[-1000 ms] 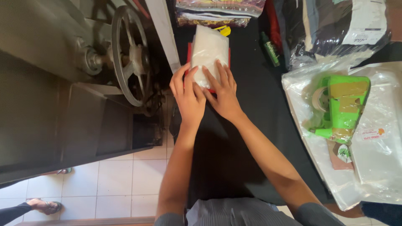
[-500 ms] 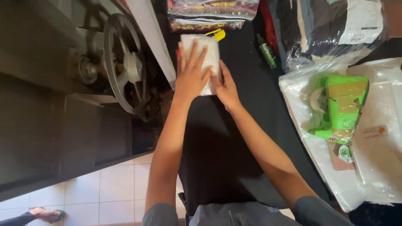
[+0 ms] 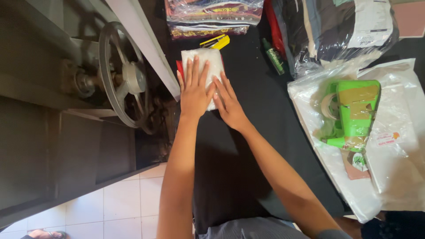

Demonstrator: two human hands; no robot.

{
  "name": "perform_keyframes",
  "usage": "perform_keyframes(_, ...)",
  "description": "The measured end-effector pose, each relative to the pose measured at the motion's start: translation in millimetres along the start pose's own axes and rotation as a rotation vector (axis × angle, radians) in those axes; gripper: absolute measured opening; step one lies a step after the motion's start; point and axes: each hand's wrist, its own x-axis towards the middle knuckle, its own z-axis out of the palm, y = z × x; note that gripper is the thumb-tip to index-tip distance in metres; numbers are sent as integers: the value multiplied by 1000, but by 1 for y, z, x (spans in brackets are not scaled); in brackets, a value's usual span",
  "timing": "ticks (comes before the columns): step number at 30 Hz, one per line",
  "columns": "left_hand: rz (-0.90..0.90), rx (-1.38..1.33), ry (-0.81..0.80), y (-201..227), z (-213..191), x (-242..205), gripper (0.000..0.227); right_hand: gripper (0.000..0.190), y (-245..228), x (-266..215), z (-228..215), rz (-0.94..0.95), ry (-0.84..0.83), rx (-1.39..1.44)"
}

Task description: The person wraps a white rectangular item in bubble wrap and then places it into a red plastic bag. They fold the bag neatly, place a label on it, and set it aside. The person repeats this process with another item, folding the red bag and stacking the finished packages.

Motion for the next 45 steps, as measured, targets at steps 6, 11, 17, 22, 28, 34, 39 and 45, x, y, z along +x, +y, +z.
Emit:
perform_keyframes(6, -29, -9, -17, 2, -1, -3, 68, 53, -6, -1, -4, 24, -30, -37)
perform_keyframes(11, -28, -46, 2, 4, -5, 0, 68, 52, -6, 2, -4, 33, -40, -57)
perform_keyframes(17, -62, -59, -21, 16, -24, 10, 71, 45, -9, 2, -9, 120, 29, 45)
perform_keyframes(22, -65, 18, 2, 37, -40, 26, 67, 36, 5, 14, -58, 14, 236, -379)
perform_keyframes(28, -3, -67, 6, 88, -15, 43, 50, 28, 52, 42, -167, -18, 210, -1215)
perform_keyframes(34, 42, -485, -113, 125, 66, 91, 36, 45, 72, 31, -200, 41, 69, -1026)
perform_keyframes(39, 165, -415, -206, 140, 111, 110, 41, 47, 74, 37, -210, 86, 68, -883)
perform_keyframes(45, 79, -264, -126, 142, 118, 87, 34, 48, 78, 38, -234, 130, 56, -785)
